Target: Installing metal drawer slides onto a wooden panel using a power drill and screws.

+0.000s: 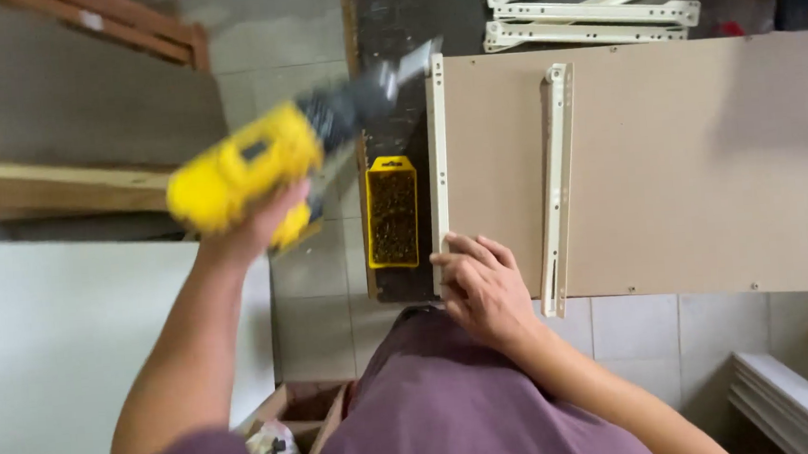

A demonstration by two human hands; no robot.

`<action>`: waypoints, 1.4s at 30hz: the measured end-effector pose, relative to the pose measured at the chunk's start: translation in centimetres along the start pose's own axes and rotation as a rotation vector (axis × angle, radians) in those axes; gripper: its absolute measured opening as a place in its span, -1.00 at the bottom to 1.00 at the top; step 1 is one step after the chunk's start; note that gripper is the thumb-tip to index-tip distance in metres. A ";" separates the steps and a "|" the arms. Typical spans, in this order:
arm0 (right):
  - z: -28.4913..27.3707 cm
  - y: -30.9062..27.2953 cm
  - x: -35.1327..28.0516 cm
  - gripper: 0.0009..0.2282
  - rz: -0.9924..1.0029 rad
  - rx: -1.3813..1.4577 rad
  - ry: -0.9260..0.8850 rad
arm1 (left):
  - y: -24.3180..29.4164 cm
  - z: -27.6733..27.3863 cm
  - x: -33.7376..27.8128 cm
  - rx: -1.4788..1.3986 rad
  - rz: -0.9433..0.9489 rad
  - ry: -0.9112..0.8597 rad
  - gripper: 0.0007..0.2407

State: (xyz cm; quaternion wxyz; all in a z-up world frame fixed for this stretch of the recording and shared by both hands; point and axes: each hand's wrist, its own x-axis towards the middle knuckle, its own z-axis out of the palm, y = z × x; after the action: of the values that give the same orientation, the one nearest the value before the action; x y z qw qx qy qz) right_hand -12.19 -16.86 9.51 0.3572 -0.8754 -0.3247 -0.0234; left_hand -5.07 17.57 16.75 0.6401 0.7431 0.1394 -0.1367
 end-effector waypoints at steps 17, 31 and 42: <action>1.8 1.7 -1.4 -0.89 -0.003 0.017 0.074 | -3.8 4.6 -21.6 0.313 0.203 0.192 -0.86; 2.6 1.4 -1.2 -0.85 -0.021 -0.065 0.166 | 3.0 4.5 -18.2 0.679 0.107 -0.090 -0.72; 2.3 1.5 -1.2 -0.91 -0.047 -0.071 0.147 | 4.5 3.4 -17.2 0.975 0.246 -0.212 -0.47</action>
State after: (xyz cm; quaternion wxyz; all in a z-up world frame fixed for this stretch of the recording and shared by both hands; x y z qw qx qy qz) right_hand -12.69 -16.81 6.58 0.3480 -0.8756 -0.3172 -0.1073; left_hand -19.31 12.98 26.89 0.2410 0.9482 -0.0946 -0.1841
